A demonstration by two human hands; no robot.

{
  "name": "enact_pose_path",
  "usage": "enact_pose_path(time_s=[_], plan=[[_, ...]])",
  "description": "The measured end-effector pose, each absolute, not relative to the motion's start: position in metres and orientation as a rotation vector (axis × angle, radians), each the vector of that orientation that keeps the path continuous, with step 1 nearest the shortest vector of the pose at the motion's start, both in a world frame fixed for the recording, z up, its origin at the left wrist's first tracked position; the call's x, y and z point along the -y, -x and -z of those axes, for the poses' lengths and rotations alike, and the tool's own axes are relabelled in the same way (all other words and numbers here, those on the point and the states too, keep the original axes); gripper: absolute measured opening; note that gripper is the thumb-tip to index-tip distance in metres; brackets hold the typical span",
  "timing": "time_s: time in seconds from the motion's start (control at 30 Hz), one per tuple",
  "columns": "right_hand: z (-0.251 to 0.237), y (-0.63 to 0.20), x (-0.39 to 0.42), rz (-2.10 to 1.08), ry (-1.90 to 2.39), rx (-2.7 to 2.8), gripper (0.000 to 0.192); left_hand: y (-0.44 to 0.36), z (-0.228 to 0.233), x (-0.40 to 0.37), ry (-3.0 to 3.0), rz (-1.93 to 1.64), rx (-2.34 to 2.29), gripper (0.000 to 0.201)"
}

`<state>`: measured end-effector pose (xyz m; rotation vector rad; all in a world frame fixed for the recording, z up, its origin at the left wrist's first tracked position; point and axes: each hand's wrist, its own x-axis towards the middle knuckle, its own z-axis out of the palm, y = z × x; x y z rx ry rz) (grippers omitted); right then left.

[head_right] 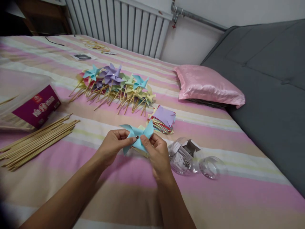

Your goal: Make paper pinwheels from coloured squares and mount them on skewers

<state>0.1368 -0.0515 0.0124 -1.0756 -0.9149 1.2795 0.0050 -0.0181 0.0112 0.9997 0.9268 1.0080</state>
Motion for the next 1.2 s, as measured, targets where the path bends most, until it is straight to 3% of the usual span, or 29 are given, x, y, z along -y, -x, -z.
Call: enact_pose_path(time_s=[0.4,0.7,0.97,1.2], plan=[[0.004,-0.142,0.047,-1.102,1.211,0.990,0.022,-0.007,-0.009,0.018,-1.062,-0.944,-0.913,0.008],[0.006,-0.136,0.044,-1.208,1.055,0.777,0.021,0.001,-0.011,0.017,-1.127,-1.004,-0.892,0.015],[0.013,-0.116,0.060,-1.395,0.880,0.556,0.019,0.013,-0.001,0.010,-1.372,-1.502,-1.441,0.036],[0.051,-0.092,0.092,-1.547,0.825,0.657,0.022,0.067,0.001,0.050,-1.713,-1.338,-1.840,0.026]])
